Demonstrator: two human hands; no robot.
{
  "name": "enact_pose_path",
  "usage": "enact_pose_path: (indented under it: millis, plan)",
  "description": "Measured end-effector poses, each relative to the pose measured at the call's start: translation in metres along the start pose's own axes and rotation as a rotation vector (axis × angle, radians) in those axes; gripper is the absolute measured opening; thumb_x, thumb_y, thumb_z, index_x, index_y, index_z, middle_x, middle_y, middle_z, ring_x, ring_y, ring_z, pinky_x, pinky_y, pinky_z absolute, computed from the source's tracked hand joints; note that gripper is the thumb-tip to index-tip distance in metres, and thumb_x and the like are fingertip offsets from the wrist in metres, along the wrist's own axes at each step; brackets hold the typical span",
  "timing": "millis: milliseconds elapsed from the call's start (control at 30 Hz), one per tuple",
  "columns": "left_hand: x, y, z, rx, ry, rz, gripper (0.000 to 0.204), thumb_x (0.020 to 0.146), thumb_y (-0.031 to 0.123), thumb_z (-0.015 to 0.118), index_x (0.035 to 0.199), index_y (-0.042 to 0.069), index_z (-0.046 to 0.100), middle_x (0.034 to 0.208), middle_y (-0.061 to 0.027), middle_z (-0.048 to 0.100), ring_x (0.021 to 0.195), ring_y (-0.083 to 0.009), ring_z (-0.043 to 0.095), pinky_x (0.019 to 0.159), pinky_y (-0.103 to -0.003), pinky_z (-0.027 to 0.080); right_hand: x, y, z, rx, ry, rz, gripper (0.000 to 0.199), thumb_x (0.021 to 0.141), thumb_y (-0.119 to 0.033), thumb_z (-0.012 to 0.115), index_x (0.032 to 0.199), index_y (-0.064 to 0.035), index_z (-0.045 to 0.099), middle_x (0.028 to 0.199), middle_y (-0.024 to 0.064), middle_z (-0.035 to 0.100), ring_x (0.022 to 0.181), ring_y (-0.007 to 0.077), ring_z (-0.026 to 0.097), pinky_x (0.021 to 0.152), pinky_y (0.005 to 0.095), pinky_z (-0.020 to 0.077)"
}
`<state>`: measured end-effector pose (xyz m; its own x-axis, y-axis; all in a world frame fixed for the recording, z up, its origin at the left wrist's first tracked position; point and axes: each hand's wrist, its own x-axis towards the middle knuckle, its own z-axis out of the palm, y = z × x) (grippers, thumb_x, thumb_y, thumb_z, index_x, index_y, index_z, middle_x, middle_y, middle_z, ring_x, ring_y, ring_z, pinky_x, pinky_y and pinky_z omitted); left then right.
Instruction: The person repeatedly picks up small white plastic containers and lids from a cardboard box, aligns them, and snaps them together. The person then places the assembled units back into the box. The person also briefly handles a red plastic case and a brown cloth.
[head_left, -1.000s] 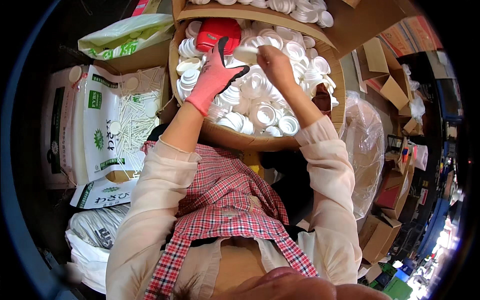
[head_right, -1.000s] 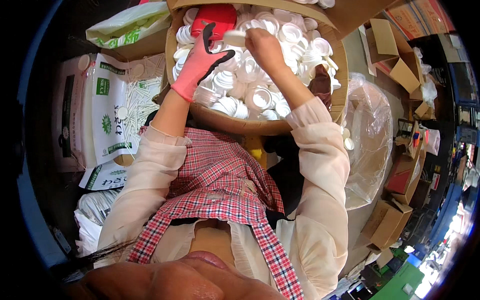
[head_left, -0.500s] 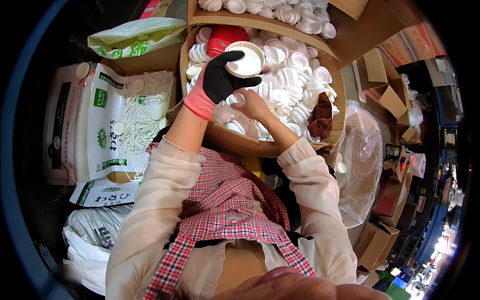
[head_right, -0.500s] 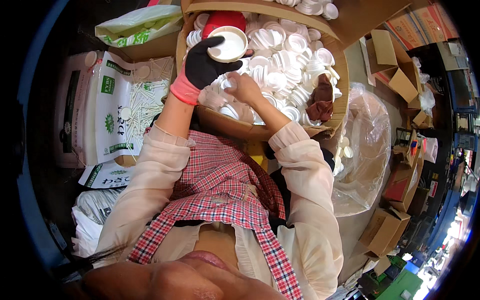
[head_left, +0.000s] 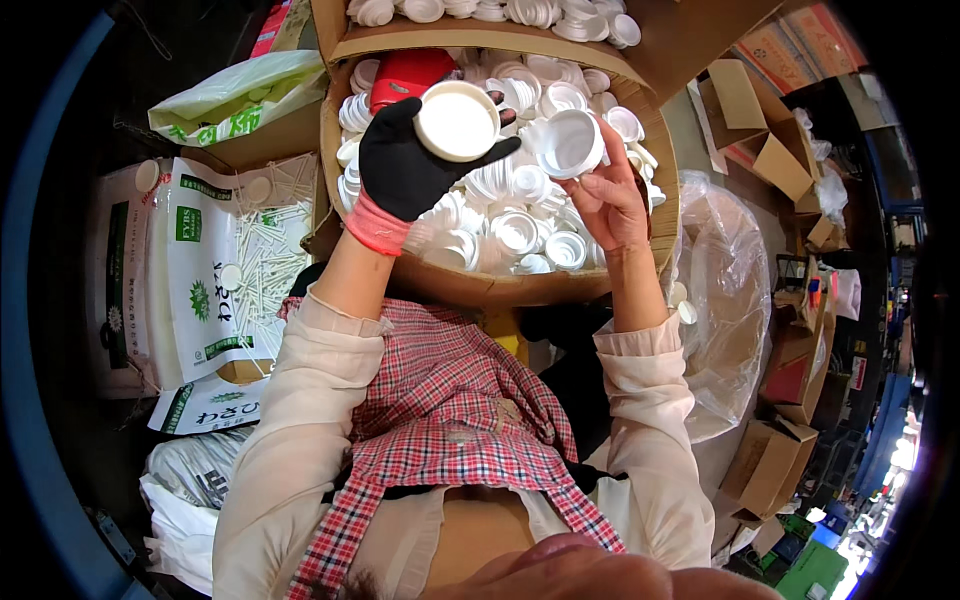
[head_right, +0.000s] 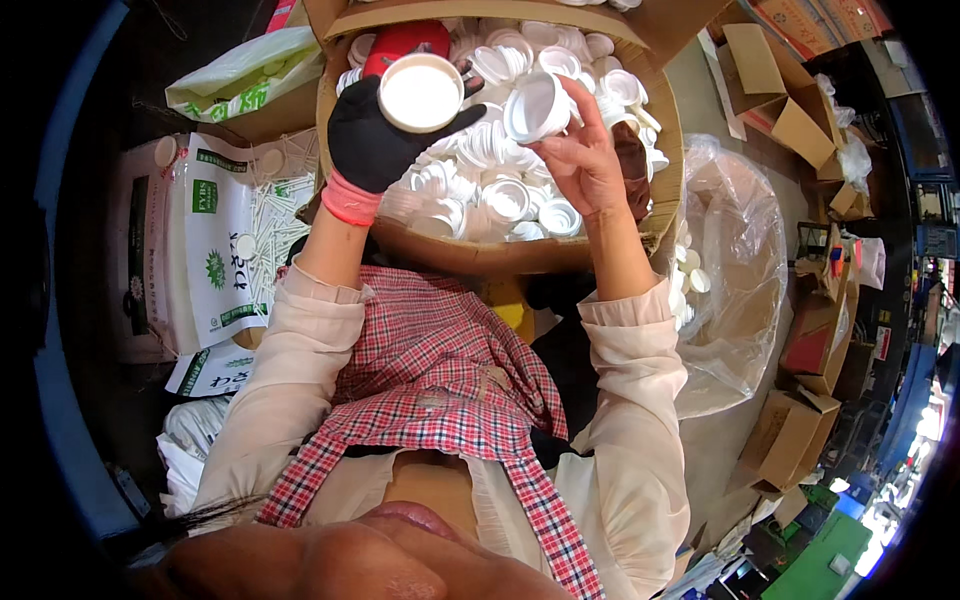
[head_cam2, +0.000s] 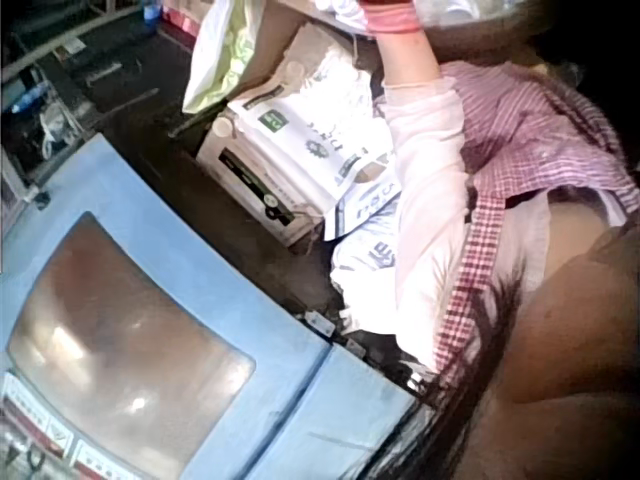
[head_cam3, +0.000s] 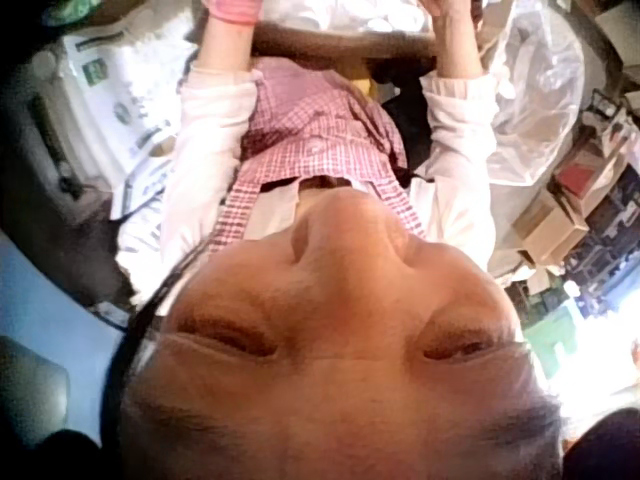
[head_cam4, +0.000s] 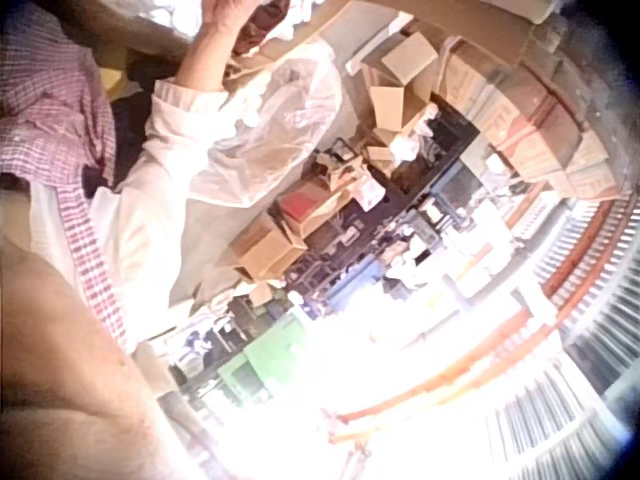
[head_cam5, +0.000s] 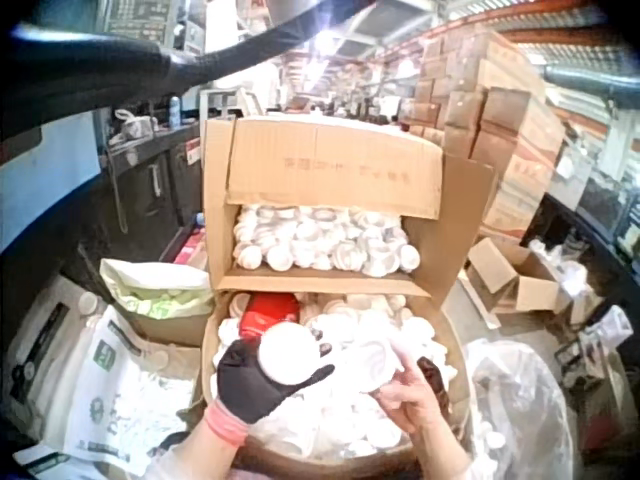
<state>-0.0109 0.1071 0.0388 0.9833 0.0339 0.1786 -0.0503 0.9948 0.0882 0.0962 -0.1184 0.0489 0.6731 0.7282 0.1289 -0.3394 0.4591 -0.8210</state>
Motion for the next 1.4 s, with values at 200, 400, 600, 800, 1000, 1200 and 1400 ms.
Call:
enact_pose_path:
  millis: [200,400,600,800,1000,1200,1400]
  plan:
    - [0.01,-0.026,-0.004,-0.065,0.106,-0.097,0.061,0.096,0.049,0.043,0.137,0.005,0.037,0.142,-0.0296,0.036,0.133,-0.0525,0.029,0.108,-0.069,0.021,-0.014,-0.01,0.008,-0.386,0.072,-0.247,0.043,0.081,-0.007,0.071,0.121,-0.0015,0.054,0.128,0.0121,0.051,0.117,0.0225,0.051,0.098,0.034,0.0429]
    - [0.003,-0.05,-0.013,1.771,-0.097,0.455,0.048,0.087,0.019,0.065,0.129,0.001,0.05,0.126,-0.0122,0.059,0.111,-0.0229,0.06,0.099,-0.033,0.044,-0.024,-0.016,0.049,-1.301,-0.145,-0.627,0.065,0.068,0.0,0.075,0.128,-0.0016,0.051,0.128,0.015,0.053,0.119,0.0294,0.051,0.099,0.0389,0.041]
    - [-0.001,-0.057,-0.004,1.708,-0.191,0.539,0.053,0.085,0.014,0.069,0.13,-0.002,0.046,0.126,-0.0121,0.059,0.11,-0.0221,0.06,0.099,-0.033,0.043,-0.022,-0.009,0.048,-1.402,-0.145,-0.654,0.064,0.064,0.001,0.078,0.125,-0.0052,0.056,0.128,0.0149,0.052,0.116,0.0316,0.052,0.096,0.0392,0.0449]
    - [-0.003,-0.055,-0.006,1.668,-0.176,0.485,0.061,0.081,0.008,0.073,0.134,0.0,0.043,0.132,-0.0118,0.054,0.114,-0.0216,0.057,0.1,-0.031,0.044,-0.02,-0.004,0.043,-1.397,-0.194,-0.594,0.066,0.063,0.008,0.073,0.125,-0.0113,0.058,0.127,0.0152,0.05,0.115,0.034,0.051,0.093,0.0392,0.0457]
    - [-0.002,-0.05,-0.003,1.695,-0.197,0.473,0.057,0.081,0.004,0.07,0.133,0.001,0.046,0.131,-0.0118,0.055,0.115,-0.0214,0.057,0.097,-0.031,0.045,-0.019,-0.003,0.046,-1.407,-0.211,-0.576,0.067,0.062,0.009,0.072,0.125,-0.011,0.059,0.128,0.0154,0.05,0.116,0.0346,0.051,0.094,0.0396,0.0459]
    - [-0.004,-0.05,-0.006,1.666,-0.188,0.483,0.056,0.082,0.004,0.07,0.133,0.001,0.046,0.132,-0.0128,0.054,0.116,-0.0225,0.056,0.098,-0.032,0.045,-0.018,-0.003,0.049,-1.41,-0.207,-0.578,0.067,0.063,0.009,0.073,0.125,-0.0111,0.059,0.128,0.0155,0.05,0.117,0.0349,0.051,0.094,0.0399,0.046]
    - [-0.008,-0.056,0.008,1.12,0.002,0.155,0.058,0.084,0.01,0.07,0.136,0.004,0.044,0.13,-0.0045,0.054,0.114,-0.0135,0.053,0.097,-0.029,0.045,-0.018,-0.006,0.049,-1.428,-0.235,-0.576,0.066,0.064,0.007,0.073,0.126,-0.0071,0.057,0.129,0.0156,0.049,0.118,0.034,0.05,0.097,0.0395,0.0438]
